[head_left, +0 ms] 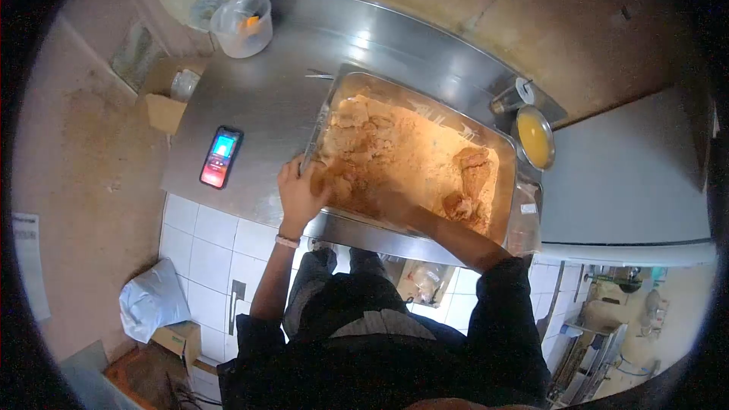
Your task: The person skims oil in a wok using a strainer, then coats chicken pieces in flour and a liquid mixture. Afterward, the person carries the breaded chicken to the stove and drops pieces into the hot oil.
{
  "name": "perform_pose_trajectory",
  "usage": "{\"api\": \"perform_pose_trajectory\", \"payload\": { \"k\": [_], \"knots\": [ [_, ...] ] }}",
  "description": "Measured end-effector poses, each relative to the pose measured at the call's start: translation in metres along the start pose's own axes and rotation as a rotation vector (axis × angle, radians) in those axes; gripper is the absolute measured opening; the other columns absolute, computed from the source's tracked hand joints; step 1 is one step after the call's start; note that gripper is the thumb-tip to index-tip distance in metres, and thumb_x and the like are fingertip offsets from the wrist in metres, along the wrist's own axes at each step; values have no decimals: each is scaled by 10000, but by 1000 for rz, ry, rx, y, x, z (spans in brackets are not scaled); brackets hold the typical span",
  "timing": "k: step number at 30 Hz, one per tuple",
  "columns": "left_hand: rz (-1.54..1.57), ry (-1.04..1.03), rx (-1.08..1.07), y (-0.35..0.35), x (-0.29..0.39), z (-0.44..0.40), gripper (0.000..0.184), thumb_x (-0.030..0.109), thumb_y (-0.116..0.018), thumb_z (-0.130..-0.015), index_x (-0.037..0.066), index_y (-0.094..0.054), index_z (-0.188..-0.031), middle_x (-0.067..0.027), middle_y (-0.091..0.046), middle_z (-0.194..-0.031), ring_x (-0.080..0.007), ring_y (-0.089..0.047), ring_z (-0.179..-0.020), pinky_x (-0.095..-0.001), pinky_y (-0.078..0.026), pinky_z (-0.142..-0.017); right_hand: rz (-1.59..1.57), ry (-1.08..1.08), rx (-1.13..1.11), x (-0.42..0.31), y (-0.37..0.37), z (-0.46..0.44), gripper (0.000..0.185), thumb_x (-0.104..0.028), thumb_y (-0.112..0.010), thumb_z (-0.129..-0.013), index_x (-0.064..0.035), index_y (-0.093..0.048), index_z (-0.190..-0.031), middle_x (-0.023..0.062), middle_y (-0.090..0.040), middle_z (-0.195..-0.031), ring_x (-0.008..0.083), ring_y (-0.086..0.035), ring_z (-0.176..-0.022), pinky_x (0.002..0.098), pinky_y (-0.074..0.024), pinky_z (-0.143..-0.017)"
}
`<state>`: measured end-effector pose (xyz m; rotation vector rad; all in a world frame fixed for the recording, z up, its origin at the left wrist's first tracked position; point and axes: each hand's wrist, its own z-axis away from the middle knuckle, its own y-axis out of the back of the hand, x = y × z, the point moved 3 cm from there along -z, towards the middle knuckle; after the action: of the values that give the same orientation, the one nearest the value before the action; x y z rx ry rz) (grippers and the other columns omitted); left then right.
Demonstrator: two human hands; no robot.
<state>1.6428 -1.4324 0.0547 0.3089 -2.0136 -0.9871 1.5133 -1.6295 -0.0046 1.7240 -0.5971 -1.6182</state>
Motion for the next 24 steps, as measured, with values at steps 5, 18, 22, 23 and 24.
{"api": "perform_pose_trajectory", "payload": {
  "k": [5, 18, 22, 23, 24],
  "knots": [
    [21, -23, 31, -1, -6, 2, 411, 273, -729, -632, 131, -605, -998, -142, -508, -1148, -336, -450, -1058, -460, -357, -898, 1369, 16, -434, -56, 54, -1, 323, -85, -511, -795, 17, -584, -1093, 142, -651, -915, 283, -613, -888, 340, -474, -846],
    [-13, -19, 59, -6, -9, 2, 457, 305, -732, -653, 103, -604, -1043, -171, -512, -1141, -344, -460, -1056, -466, -364, -902, 427, -213, -99, 12, 38, -40, 316, -218, -477, -851, -25, -546, -1092, 163, -610, -931, 274, -610, -801, 395, -496, -691],
    [18, 15, 53, -5, -5, 0, 416, 298, -718, -666, 105, -603, -1017, -153, -514, -1149, -335, -459, -1054, -460, -357, -909, 485, -148, -117, 0, 42, -9, 282, -222, -472, -859, -31, -560, -1046, 147, -607, -886, 260, -606, -770, 393, -493, -672],
    [24, 6, 54, -6, -5, -1, 416, 298, -718, -666, 105, -603, -1017, -153, -514, -1149, -335, -459, -1054, -460, -357, -909, 502, -145, -111, 1, 43, -6, 274, -223, -470, -860, -32, -563, -1034, 143, -606, -875, 256, -605, -762, 393, -493, -668],
    [37, 6, 63, -6, -5, -1, 401, 292, -716, -666, 112, -604, -1006, -144, -515, -1152, -333, -458, -1056, -459, -353, -914, 525, -144, -99, 3, 43, -4, 267, -224, -469, -862, -33, -567, -1023, 139, -605, -864, 252, -604, -754, 393, -492, -663]
  ]
}}
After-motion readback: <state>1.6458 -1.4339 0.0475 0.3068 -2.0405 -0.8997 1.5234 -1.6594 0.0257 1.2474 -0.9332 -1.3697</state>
